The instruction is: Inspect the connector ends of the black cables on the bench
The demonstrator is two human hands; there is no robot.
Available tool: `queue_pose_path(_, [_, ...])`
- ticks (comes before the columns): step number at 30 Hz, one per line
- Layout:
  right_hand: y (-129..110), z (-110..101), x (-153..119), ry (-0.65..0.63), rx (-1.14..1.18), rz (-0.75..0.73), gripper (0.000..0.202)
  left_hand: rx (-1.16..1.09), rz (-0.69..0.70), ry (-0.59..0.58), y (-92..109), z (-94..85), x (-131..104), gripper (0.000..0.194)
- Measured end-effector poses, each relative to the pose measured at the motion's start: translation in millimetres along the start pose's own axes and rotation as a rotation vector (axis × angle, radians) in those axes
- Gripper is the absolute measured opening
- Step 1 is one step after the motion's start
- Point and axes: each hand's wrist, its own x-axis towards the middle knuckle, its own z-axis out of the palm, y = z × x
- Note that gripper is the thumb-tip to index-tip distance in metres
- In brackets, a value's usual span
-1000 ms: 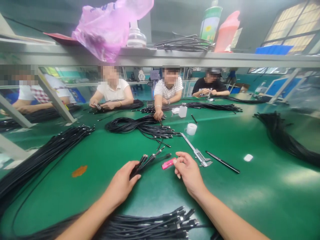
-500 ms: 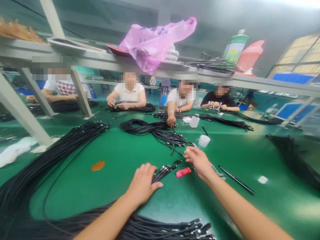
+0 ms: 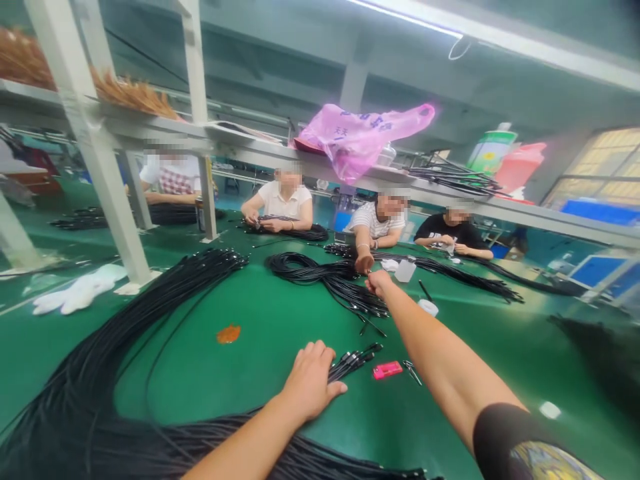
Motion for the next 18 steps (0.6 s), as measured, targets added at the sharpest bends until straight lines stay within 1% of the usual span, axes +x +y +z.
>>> queue_pose_path(4, [-1.9,-10.3,-15.6,-0.112,0.017,0.002,0.032,-0.009,-0.005,0.006,-1.1,0.5,-1.2,0.045])
queue_pose_path(7, [2.6,-22.1,-38.2,-0.231,0.051,-0.028,0.029,-0.016,0.021,0.021,-3.7,1.6,0.3,0.046])
queue_pose_path(9, [13.4,-31.3,-64.1,-0.325,0.081,-0.068,0.022,-0.049,0.032,0.054,-5.0,1.1,2.6,0.046])
queue_pose_path(11, [32.7,-41.6,-98.9,-0.431,0.117,-0.123,0.018,-0.125,0.034,0.136,-3.5,-1.8,5.0,0.042])
queue_pose_path(13, [58.6,-52.7,-138.6,-0.544,0.147,-0.168,0.019,-0.296,0.052,0.232,2.9,-6.9,6.0,0.039])
queue_pose_path(14, [72.6,-58.4,-158.0,-0.59,0.157,-0.175,0.023,-0.438,0.063,0.243,8.2,-9.8,5.5,0.04])
queue_pose_path(15, [86.5,-64.1,-175.8,-0.659,0.153,-0.191,0.027,-0.617,0.071,0.205,14.6,-12.3,4.5,0.043])
queue_pose_path(16, [99.4,-69.8,-191.0,-0.759,0.119,-0.234,0.032,-0.82,0.06,0.11,21.8,-14.4,2.9,0.048])
queue_pose_path(17, [111.1,-75.5,-203.0,-0.826,0.1,-0.262,0.035,-1.01,0.035,-0.008,29.3,-15.8,1.0,0.052])
queue_pose_path(18, [121.2,-81.2,-211.3,-0.884,0.082,-0.287,0.036,-1.154,0.002,-0.122,36.5,-16.6,-1.0,0.053])
